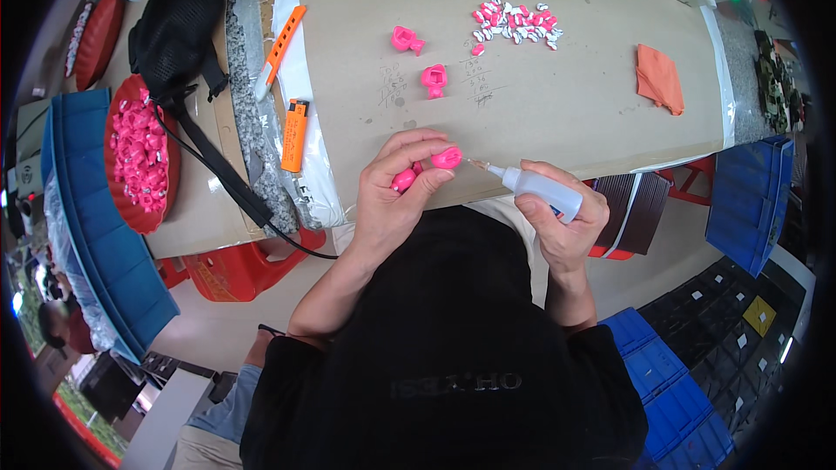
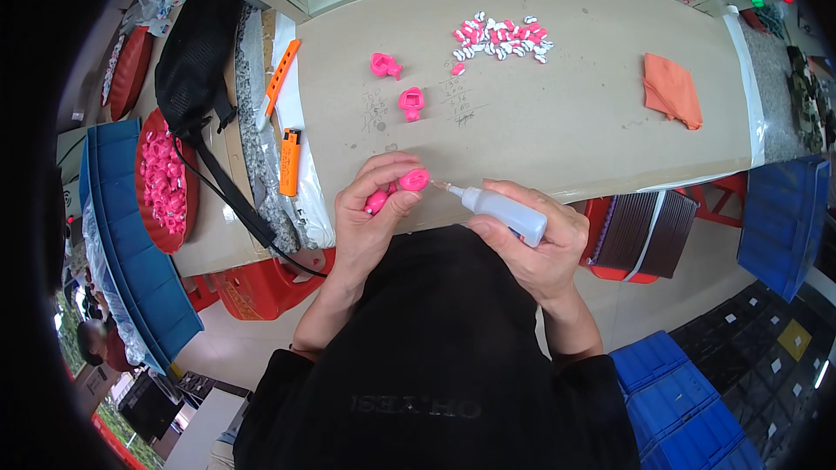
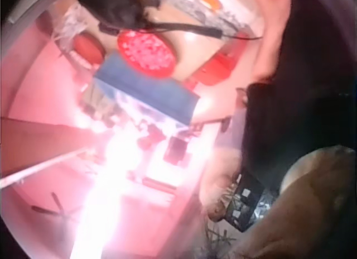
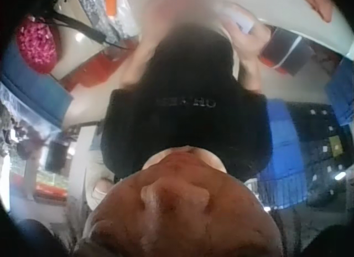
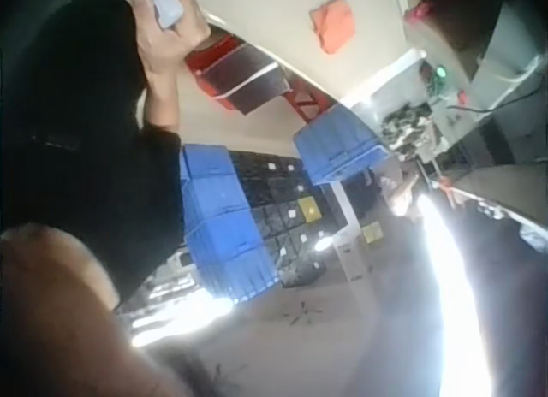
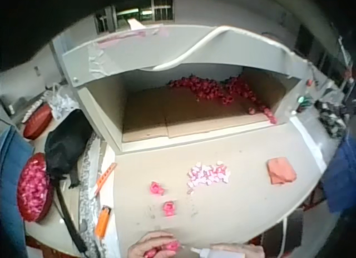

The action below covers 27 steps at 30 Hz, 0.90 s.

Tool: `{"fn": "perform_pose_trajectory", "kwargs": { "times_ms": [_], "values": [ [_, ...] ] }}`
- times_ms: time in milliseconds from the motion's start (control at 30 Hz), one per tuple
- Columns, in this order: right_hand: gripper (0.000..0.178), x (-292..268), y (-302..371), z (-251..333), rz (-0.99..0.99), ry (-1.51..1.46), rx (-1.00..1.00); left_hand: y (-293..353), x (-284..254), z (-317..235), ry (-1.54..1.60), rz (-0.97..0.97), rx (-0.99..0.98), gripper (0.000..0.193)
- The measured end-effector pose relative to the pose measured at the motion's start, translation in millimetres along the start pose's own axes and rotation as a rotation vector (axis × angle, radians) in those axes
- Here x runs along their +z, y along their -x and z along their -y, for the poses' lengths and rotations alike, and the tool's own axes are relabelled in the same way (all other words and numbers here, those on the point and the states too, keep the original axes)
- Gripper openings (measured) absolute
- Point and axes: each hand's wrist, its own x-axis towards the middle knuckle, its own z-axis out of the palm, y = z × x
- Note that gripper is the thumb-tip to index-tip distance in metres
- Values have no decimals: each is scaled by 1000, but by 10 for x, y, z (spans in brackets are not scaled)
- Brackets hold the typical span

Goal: The person assembles small pink plastic components by applying glue from a white bottle and attaching white pieces. They handle the items one at a time, repeatedly picking up the glue bottle, applying adhesive, and joining parts on a workbench.

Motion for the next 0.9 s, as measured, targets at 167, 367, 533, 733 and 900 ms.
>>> {"fn": "perform_pose_trajectory", "kwargs": {
  "times_ms": [167, 367, 533, 733, 900],
  "values": [
    [33, -3, 6, -6, 4, 2, 8, -1, 13, 0, 23, 10, -39, 21],
    [33, 8, 17, -32, 11, -39, 2, -14, 33, -17, 53, -9, -54, 24],
    [33, -27, 47, -60, -21, -152, 166, -19, 18, -6, -5, 4, -11, 21],
    [36, 16, -135, -214, -89, -399, 276, 16, 24, -33, 93, -30, -109, 24],
    [37, 132, -401, -341, -29, 12, 6, 61, -14, -31, 111, -48, -143, 23]
  ]
}}
